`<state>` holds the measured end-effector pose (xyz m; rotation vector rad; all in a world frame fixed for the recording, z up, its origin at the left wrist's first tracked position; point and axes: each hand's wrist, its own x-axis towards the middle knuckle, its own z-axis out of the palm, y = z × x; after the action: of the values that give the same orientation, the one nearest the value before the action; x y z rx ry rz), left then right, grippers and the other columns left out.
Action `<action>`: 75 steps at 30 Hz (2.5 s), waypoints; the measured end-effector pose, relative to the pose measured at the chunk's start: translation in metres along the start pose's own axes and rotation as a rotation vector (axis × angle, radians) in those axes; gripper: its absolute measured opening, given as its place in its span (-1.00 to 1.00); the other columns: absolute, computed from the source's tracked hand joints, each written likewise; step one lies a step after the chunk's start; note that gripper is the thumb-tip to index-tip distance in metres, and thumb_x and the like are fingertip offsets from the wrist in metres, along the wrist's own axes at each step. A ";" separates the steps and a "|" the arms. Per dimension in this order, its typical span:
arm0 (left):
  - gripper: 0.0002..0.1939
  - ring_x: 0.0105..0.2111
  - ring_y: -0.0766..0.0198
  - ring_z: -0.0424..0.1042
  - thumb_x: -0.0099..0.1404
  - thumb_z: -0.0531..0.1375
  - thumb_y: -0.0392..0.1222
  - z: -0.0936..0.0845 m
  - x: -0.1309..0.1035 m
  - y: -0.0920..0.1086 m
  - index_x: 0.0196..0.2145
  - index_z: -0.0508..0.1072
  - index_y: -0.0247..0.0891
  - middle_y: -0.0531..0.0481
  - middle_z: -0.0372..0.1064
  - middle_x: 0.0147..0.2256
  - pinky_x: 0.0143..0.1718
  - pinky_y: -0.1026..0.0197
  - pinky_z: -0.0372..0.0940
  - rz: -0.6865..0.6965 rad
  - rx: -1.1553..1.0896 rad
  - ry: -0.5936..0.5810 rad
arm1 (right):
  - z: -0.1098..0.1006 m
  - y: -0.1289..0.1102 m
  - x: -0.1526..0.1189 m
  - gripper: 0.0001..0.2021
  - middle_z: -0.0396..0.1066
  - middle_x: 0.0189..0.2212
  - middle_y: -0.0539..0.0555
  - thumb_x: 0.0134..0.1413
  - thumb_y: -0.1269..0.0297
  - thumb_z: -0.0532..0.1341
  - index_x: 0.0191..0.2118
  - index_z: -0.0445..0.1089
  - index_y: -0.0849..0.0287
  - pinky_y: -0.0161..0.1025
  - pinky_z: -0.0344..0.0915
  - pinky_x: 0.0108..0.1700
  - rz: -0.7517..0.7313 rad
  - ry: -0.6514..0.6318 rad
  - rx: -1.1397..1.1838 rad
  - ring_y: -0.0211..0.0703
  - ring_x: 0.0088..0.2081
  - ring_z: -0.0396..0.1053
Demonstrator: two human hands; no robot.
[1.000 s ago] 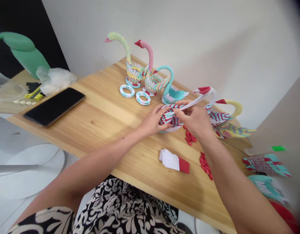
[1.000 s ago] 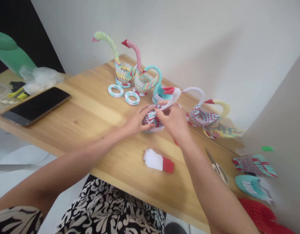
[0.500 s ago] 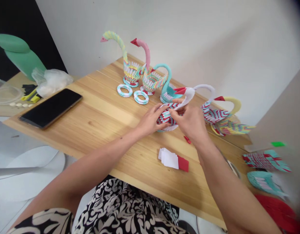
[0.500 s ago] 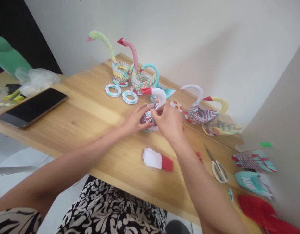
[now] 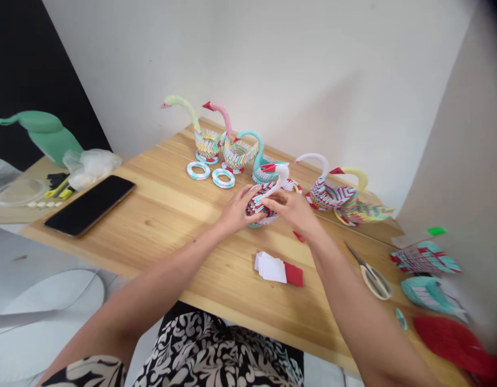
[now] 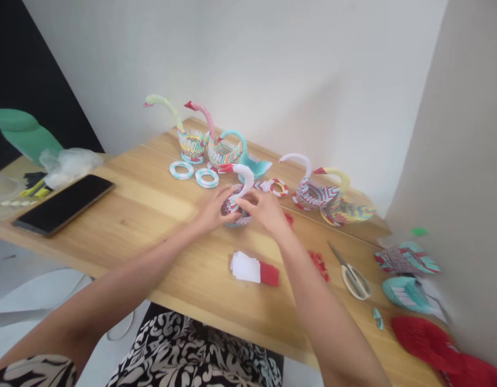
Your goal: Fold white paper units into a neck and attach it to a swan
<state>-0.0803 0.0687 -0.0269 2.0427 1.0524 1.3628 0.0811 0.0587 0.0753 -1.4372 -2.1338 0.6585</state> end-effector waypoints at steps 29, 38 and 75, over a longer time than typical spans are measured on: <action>-0.34 0.20 0.05 0.11 0.14 0.24 -0.19 -0.003 0.002 0.005 0.19 0.20 -0.26 -0.26 0.10 0.16 0.22 0.01 0.06 -0.023 -0.039 -0.016 | 0.023 -0.006 0.000 -0.70 0.54 -0.47 0.05 0.11 0.09 0.12 -0.39 0.51 0.16 -0.31 0.19 -0.42 0.079 0.119 -0.236 -0.15 -0.43 0.44; -0.29 0.23 0.00 0.06 0.15 0.26 -0.07 -0.012 0.005 0.009 0.21 0.14 -0.22 -0.26 0.10 0.19 0.22 -0.07 0.02 -0.042 0.043 -0.042 | -0.015 -0.007 -0.016 -0.58 0.54 -0.15 0.08 0.10 0.09 0.21 0.08 0.34 0.07 -0.20 0.34 -0.16 -0.049 0.268 -0.146 -0.06 -0.16 0.49; -0.64 0.00 0.19 0.35 0.36 0.05 -0.11 -0.114 0.040 0.139 0.08 0.33 -0.19 -0.09 0.42 -0.03 0.08 0.07 0.19 0.216 0.326 0.275 | -0.024 0.011 -0.014 -0.59 0.44 0.01 0.09 0.14 0.24 0.19 0.13 0.28 0.06 -0.15 0.27 0.01 -0.191 0.126 0.191 -0.11 -0.02 0.41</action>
<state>-0.1286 0.0139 0.1419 2.3030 1.2689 1.7156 0.1086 0.0524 0.0856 -1.1274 -2.0193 0.6606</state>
